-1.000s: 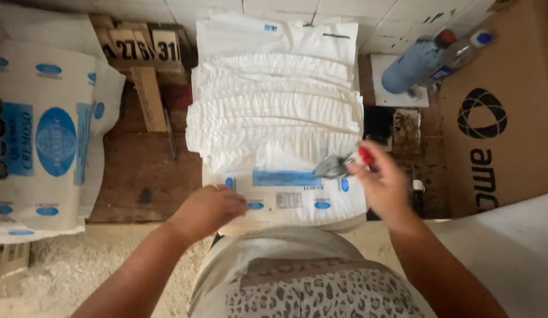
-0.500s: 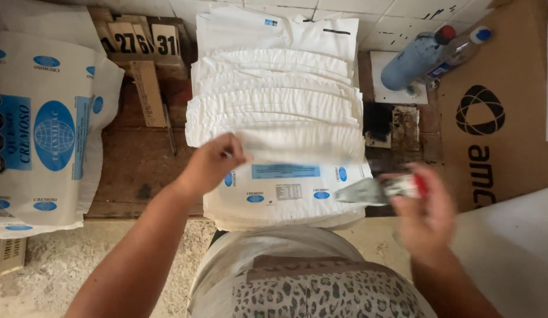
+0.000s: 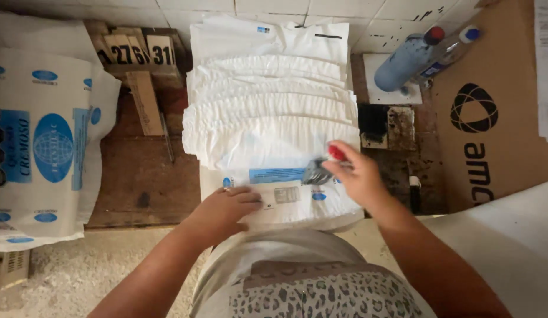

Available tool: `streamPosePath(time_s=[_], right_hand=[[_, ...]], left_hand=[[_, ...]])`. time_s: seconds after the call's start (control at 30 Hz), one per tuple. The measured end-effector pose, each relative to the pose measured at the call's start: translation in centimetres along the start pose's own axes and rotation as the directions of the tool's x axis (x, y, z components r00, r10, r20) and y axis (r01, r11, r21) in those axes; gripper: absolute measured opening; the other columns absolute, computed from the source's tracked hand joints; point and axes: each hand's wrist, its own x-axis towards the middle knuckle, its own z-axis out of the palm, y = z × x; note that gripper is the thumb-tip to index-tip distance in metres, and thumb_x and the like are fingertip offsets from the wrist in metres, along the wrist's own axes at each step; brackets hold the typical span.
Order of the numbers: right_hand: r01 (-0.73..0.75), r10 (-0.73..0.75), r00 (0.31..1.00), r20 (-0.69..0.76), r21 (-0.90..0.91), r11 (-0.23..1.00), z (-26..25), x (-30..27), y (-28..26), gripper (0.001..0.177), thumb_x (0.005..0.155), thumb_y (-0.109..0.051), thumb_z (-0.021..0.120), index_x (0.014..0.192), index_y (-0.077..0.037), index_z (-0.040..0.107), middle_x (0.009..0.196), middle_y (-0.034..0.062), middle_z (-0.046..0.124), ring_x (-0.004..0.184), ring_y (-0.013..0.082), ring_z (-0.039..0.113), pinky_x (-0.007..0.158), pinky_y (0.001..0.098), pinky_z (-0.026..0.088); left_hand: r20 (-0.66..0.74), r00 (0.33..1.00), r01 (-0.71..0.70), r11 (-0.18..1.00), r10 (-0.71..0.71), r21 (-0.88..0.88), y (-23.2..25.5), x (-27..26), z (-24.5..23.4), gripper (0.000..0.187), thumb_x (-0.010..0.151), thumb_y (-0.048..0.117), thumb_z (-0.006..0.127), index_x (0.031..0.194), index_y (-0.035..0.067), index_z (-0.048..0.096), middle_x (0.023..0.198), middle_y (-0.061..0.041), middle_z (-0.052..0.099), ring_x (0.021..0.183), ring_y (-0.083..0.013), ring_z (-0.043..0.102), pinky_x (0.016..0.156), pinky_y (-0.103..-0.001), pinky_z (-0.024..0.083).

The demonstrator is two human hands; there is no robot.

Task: Stamping individual plastic bags from a stack using a hand stamp

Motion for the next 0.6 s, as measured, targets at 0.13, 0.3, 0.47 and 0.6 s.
streamPosePath(time_s=[0.13,0.3,0.47,0.6], right_hand=[[-0.046,0.056,0.990,-0.132,0.080,0.996,-2.4,-0.5,-3.7,0.048,0.089,-0.011,0.081,0.134,-0.008,0.066,0.117,0.0141,0.070,0.100,0.0177,0.064,0.082,0.0334,0.060],[-0.030,0.065,0.959,-0.277,0.131,0.991,-4.9,-1.2,-8.4,0.043,0.097,-0.009,0.068,0.139,-0.006,0.059,0.117,0.0125,0.064,0.100,0.0167,0.062,0.080,0.0324,0.062],[0.125,-0.065,0.925,-0.375,0.140,0.982,-5.7,-4.2,-8.8,0.049,0.093,0.004,0.065,0.140,0.008,0.052,0.121,0.0227,0.055,0.105,0.0264,0.061,0.090,0.0385,0.060],[0.283,-0.288,0.938,-0.192,-0.056,0.958,-5.4,-6.3,-4.4,0.056,0.083,0.003,0.074,0.133,0.017,0.054,0.123,0.0317,0.063,0.106,0.0418,0.068,0.094,0.0496,0.056]], left_hand=[[-0.137,0.991,-0.028,0.985,0.005,-0.169,-2.8,-0.7,1.8,0.029,0.086,0.026,0.077,0.114,0.021,0.077,0.114,-0.008,0.077,0.115,-0.0396,0.068,0.092,-0.051,0.054],[-0.224,0.925,0.208,0.902,-0.307,-0.378,-3.0,0.4,0.9,0.005,0.082,0.032,0.079,0.085,0.030,0.076,0.086,0.002,0.077,0.088,-0.0297,0.073,0.076,-0.042,0.056],[-0.200,0.892,0.164,0.703,-0.404,-0.692,-3.6,1.9,-0.5,0.025,0.071,0.020,0.089,0.080,0.014,0.067,0.082,-0.007,0.071,0.082,-0.0284,0.067,0.077,-0.038,0.051],[-0.191,0.754,0.356,0.635,-0.629,-0.685,-5.0,3.2,-1.2,0.024,0.081,0.026,0.084,0.092,0.013,0.067,0.084,-0.011,0.071,0.081,-0.0313,0.069,0.077,-0.043,0.054]])
